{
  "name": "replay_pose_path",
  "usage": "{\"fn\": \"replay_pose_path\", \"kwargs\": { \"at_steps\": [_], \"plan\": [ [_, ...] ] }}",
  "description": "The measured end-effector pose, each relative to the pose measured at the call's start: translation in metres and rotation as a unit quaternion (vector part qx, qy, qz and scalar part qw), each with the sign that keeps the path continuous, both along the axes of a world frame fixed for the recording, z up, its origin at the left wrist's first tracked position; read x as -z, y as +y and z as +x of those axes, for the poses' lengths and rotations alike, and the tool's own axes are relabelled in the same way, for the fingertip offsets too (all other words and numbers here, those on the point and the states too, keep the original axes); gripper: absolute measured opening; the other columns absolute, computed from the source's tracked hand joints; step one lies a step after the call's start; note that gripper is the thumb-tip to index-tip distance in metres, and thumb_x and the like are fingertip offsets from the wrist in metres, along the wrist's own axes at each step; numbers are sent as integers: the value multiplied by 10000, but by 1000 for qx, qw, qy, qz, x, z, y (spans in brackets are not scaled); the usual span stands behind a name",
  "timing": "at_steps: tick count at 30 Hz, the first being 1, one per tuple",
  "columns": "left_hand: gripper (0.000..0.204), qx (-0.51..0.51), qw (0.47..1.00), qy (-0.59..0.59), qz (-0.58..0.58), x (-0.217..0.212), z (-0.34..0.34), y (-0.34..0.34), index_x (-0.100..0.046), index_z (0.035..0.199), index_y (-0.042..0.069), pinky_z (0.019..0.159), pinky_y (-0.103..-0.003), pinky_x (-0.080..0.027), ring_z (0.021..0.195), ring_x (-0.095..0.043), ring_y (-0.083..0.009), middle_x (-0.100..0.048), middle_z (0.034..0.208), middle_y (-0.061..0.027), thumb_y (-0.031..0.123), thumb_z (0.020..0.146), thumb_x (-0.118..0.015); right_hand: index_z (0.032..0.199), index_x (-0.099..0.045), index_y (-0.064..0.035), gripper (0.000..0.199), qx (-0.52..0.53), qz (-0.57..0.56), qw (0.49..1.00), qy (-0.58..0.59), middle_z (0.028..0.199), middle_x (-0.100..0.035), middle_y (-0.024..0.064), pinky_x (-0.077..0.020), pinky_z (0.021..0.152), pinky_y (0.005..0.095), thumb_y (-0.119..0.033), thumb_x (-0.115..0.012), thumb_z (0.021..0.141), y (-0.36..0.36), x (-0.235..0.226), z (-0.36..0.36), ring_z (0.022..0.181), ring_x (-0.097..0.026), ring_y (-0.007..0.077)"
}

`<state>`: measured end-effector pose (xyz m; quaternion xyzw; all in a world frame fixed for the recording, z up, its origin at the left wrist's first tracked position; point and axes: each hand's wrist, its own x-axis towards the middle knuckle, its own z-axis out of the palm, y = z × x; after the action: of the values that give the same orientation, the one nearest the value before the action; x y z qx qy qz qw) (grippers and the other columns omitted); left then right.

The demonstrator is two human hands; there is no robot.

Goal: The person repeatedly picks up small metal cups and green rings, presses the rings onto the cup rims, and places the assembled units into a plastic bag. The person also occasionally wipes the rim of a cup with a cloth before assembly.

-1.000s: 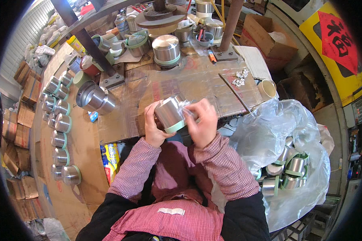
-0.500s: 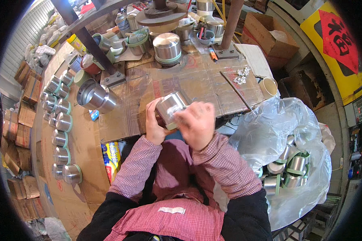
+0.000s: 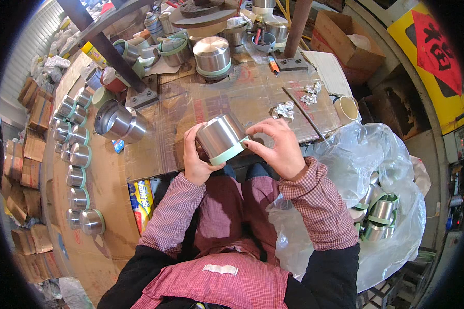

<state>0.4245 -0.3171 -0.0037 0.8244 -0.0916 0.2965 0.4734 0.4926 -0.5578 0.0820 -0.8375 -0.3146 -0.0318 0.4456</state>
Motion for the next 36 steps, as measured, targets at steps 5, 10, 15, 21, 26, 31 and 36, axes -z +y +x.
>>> {"fn": "replay_pose_path", "kwargs": {
  "at_steps": [5,10,15,21,26,31,36],
  "plan": [
    [1205,5,1000,9,-21,0,0,0,-374,1494,103,983,-394,-564,1323,-515,-314,-454,1445,-133,39,456,-982,965,-725,-31,152,16,-24,998,56,950,-707,91,-480,898,383,-148,-757,873,11,-7,-1,965,-640,273],
    [1120,-9,1000,-5,-23,3,2,-1,-413,1461,55,1114,-421,-437,1301,-529,-316,-522,1392,-145,107,490,-970,887,-709,-17,125,-135,63,981,125,864,-692,77,-491,839,362,-132,-709,936,5,-31,-17,869,-641,226],
    [1130,-5,999,-22,-32,7,3,-2,-408,1465,54,1125,-422,-428,1308,-523,-318,-530,1393,-147,108,486,-971,873,-716,-17,103,-116,32,992,26,822,-684,70,-517,767,345,-111,-755,886,5,-39,-30,772,-649,200],
    [1133,3,1000,-13,-25,6,1,0,-406,1459,58,1134,-431,-423,1312,-518,-322,-531,1383,-148,93,478,-972,941,-741,-72,139,5,-60,998,-34,888,-682,71,-534,760,376,-160,-769,838,14,-33,-21,849,-671,269],
    [1131,-5,1000,-29,-10,9,3,-1,-401,1459,59,1120,-422,-447,1304,-528,-314,-509,1398,-146,84,483,-971,891,-742,-92,104,10,-135,986,-96,847,-684,47,-539,741,397,-187,-744,848,21,-41,-17,849,-673,267],
    [1141,4,999,-40,-28,13,5,-1,-394,1467,70,1066,-409,-504,1302,-534,-311,-484,1419,-146,91,487,-978,836,-725,-93,84,6,-181,976,-117,818,-678,42,-549,714,397,-176,-735,826,30,-44,-15,843,-678,261],
    [1172,12,999,-40,-12,9,4,1,-373,1490,95,995,-406,-556,1303,-532,-325,-467,1439,-155,110,494,-991,823,-717,-87,68,22,-144,984,-100,803,-679,50,-548,705,380,-149,-738,806,19,-44,-9,810,-684,255]
  ]
}}
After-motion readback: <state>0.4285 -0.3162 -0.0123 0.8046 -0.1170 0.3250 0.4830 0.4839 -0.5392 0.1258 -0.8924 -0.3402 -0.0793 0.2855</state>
